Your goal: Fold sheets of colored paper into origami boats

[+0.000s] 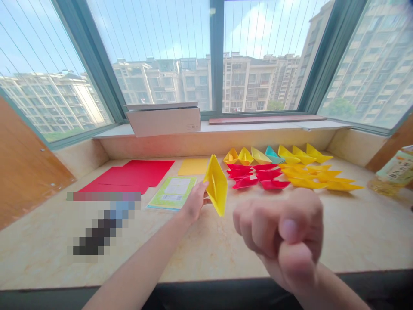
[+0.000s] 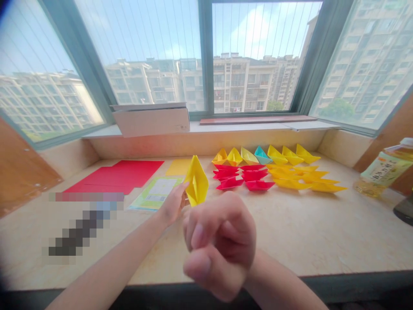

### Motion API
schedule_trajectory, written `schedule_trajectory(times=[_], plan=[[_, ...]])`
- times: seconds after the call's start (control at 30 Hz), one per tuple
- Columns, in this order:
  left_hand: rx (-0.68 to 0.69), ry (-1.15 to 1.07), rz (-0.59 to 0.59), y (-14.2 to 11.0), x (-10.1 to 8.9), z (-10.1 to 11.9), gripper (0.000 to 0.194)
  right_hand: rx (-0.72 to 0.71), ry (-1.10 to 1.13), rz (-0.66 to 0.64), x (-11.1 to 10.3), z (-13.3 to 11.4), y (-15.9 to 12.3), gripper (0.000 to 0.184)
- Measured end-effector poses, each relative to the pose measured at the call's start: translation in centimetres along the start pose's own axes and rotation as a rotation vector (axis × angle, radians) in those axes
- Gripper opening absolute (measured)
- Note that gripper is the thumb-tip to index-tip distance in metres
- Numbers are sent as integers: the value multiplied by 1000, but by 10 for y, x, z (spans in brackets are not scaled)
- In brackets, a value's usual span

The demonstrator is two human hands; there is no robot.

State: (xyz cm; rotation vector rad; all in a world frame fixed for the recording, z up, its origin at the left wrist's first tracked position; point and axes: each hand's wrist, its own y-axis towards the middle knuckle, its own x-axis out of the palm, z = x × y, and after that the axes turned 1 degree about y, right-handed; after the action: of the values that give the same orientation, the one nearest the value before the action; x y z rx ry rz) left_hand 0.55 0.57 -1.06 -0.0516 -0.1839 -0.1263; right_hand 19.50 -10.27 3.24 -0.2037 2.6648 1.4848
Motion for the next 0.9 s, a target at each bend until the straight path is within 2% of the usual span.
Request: schedule_trajectory(times=[0.03,0.07,0.13,0.2,0.27,0.33,0.47,0.9], plan=[[12,1,-1,-1,1,1,33,-12,-8,40,7,12,18,28],[23,2,-2,-1,1,1,33,-41,-65,-15,12,26,32,27],[41,13,-2,-2,2,2,32,-30,-271,-131,18,56,47,36],[54,39,-4,-3,3,2,33,103,-512,-230,19,84,49,40],[69,59,-13,-3,4,2,33,185,-655,-256,19,102,43,33],[88,60,-13,-5,5,2,33,217,-728,-283,20,108,37,30],[101,56,-12,-8,8,3,31,264,-783,-280,23,104,31,30],[75,-20,-38,-6,6,2,35,404,-580,-217,21,123,25,42]])
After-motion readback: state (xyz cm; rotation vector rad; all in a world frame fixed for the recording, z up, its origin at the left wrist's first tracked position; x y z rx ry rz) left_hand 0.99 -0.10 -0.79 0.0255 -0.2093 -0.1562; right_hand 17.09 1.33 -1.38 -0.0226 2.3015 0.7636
